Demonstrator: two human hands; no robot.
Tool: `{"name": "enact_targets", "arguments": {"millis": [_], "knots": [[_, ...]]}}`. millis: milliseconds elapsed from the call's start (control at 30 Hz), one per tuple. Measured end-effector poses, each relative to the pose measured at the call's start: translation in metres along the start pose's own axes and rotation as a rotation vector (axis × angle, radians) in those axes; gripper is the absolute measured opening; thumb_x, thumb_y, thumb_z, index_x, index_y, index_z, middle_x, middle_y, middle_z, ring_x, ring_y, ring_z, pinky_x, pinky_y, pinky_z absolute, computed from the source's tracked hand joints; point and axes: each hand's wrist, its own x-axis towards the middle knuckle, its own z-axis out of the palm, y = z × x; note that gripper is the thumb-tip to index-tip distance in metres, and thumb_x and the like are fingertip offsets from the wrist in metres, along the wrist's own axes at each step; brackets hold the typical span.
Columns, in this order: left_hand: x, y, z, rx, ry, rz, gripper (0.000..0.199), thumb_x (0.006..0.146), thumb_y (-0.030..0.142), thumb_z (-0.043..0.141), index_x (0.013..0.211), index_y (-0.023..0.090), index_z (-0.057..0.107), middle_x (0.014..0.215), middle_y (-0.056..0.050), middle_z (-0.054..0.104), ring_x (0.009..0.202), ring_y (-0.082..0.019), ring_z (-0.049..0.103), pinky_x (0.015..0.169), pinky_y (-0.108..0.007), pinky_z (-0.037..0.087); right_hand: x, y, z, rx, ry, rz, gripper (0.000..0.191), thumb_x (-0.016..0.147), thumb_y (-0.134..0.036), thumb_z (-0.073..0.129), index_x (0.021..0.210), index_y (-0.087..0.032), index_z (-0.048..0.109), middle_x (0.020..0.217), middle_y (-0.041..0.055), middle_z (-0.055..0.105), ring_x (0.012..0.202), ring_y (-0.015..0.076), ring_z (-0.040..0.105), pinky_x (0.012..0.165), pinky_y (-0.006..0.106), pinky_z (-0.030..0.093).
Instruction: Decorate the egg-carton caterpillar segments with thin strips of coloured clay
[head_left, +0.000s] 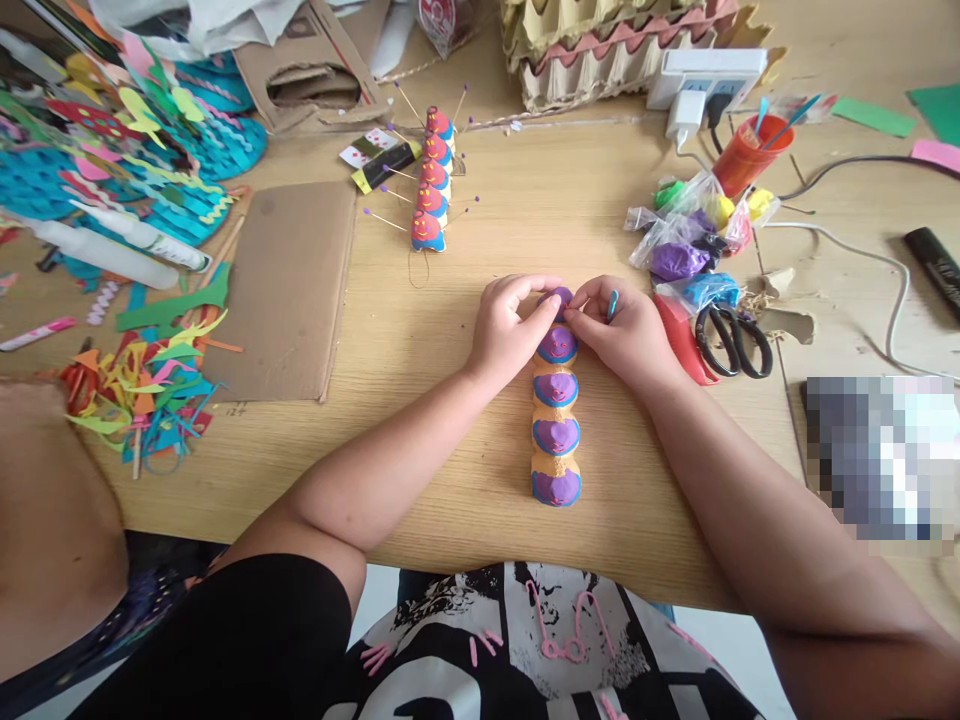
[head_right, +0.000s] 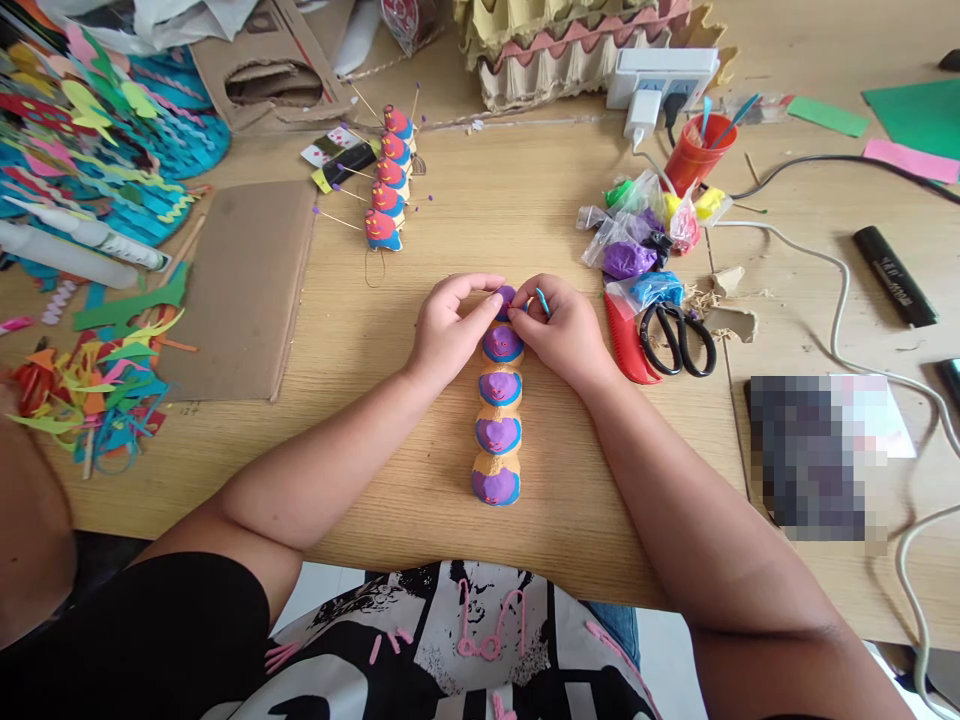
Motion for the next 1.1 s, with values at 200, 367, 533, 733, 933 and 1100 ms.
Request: {"name": "enact_targets", "arguments": {"millis": [200,367,533,733,933,1100], "knots": [[-0.0003,-0.0014,0.0008,0.03,0.005,0.032,0.011,0.094,0.021,0.075,0.105,0.023,0.078,0.115,-0.003,0.084,0.116,-0.022,0.077,0.112,-0.037,0.055,0.0,0.0005,-0.0006,0.006,-0.005,0.005,0.018,0.088,-0.028,0.083,0.086,-0.021,0.066,0.062,-0.0052,0.05,0.059,0.0107,0.04,0.058,0.028,0.03],[-0.0003,-0.0006,-0.0007,0.048,0.015,0.06,0.011,0.096,0.019,0.073,0.106,0.023,0.077,0.116,-0.004,0.083,0.116,-0.021,0.076,0.111,-0.037,0.055,0.0016,0.0037,0.0,0.064,-0.004,0.03,0.018,0.088,-0.027,0.082,0.085,-0.022,0.065,0.065,-0.0034,0.054,0.06,0.0112,0.042,0.057,0.028,0.031],[-0.0013,0.0033,-0.0017,0.119,0.015,0.133,0.009,0.095,0.016,0.074,0.099,0.023,0.077,0.109,-0.003,0.083,0.113,-0.02,0.075,0.111,-0.036,0.053,0.0022,0.0042,-0.0005,0.083,0.002,0.043,0.017,0.088,-0.025,0.082,0.086,-0.022,0.066,0.067,-0.0029,0.056,0.062,0.0115,0.043,0.058,0.027,0.033],[-0.0024,0.0032,-0.0007,0.118,0.029,0.179,0.012,0.093,0.013,0.075,0.096,0.024,0.079,0.106,-0.002,0.082,0.11,-0.02,0.075,0.109,-0.036,0.053,0.0022,0.0037,-0.0009,0.106,0.003,0.057,0.015,0.087,-0.025,0.081,0.086,-0.022,0.066,0.068,-0.0026,0.057,0.062,0.0119,0.046,0.059,0.028,0.034],[-0.0021,0.0024,-0.0009,0.138,0.021,0.175,0.013,0.092,0.012,0.075,0.097,0.024,0.078,0.107,-0.002,0.082,0.113,-0.02,0.075,0.11,-0.037,0.053,0.003,0.0058,-0.0011,0.154,-0.009,0.051,0.016,0.086,-0.031,0.081,0.086,-0.022,0.068,0.069,-0.0011,0.059,0.063,0.0125,0.047,0.058,0.028,0.035],[-0.0018,0.0017,-0.0004,0.146,0.021,0.177,0.016,0.09,0.01,0.074,0.095,0.025,0.077,0.107,-0.002,0.082,0.113,-0.02,0.075,0.11,-0.037,0.053,0.0021,0.0027,-0.002,0.138,-0.009,0.066,0.015,0.085,-0.03,0.081,0.085,-0.021,0.069,0.071,-0.0005,0.062,0.064,0.0119,0.048,0.058,0.028,0.035]]}}
